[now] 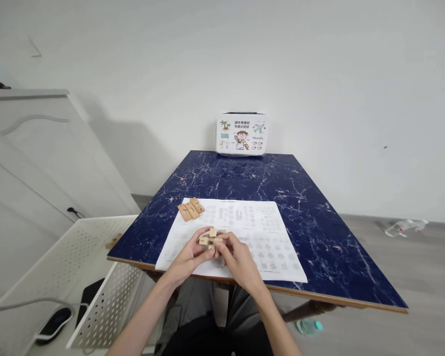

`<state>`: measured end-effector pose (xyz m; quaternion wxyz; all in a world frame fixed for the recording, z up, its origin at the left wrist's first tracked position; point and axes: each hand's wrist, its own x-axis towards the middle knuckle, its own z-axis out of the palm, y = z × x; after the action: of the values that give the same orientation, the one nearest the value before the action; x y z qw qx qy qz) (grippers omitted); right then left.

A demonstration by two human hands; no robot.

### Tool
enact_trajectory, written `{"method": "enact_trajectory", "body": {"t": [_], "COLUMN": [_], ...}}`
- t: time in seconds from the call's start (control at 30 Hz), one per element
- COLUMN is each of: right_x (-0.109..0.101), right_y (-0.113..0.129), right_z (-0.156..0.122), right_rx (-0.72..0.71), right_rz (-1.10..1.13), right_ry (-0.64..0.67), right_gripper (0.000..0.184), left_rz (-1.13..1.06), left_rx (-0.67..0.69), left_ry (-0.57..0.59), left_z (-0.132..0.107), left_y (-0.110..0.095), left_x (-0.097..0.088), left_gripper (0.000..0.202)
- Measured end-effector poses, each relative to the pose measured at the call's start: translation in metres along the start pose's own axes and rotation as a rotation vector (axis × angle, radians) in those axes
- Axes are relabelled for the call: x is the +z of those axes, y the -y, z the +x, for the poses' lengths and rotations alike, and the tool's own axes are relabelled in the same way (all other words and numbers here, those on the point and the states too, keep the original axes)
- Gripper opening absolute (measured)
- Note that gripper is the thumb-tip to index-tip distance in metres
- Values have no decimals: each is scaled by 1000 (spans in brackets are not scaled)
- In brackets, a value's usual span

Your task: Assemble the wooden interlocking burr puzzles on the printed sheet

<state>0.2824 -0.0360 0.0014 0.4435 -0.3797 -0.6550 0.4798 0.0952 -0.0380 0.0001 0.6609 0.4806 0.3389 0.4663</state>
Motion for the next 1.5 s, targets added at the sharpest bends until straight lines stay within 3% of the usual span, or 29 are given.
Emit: {"method": "enact_trajectory", "body": {"t": [0.43,0.8,1.07,1.33,1.5], "right_x": [6,9,10,11,5], "right_y": [6,10,13,12,11], "right_z": [9,11,3,9,10], "right_rx": [173,301,132,151,214], "right_rz": [-141,-160,-188,-204,-178], "right_ry": [-176,-165,-125,-182,-188], "right_gripper": [56,67,50,55,60], "left_rz": [55,155,219,133,69], "left_rx": [91,42,60,55,43], "left_ry": [125,-64,-191,-168,-40], "left_z": [-3,-5,-1,-2,-5], "left_y": [-5,1,6,4,1], "left_x": [3,4,4,5,8], "left_gripper": [61,48,39,43,66]}}
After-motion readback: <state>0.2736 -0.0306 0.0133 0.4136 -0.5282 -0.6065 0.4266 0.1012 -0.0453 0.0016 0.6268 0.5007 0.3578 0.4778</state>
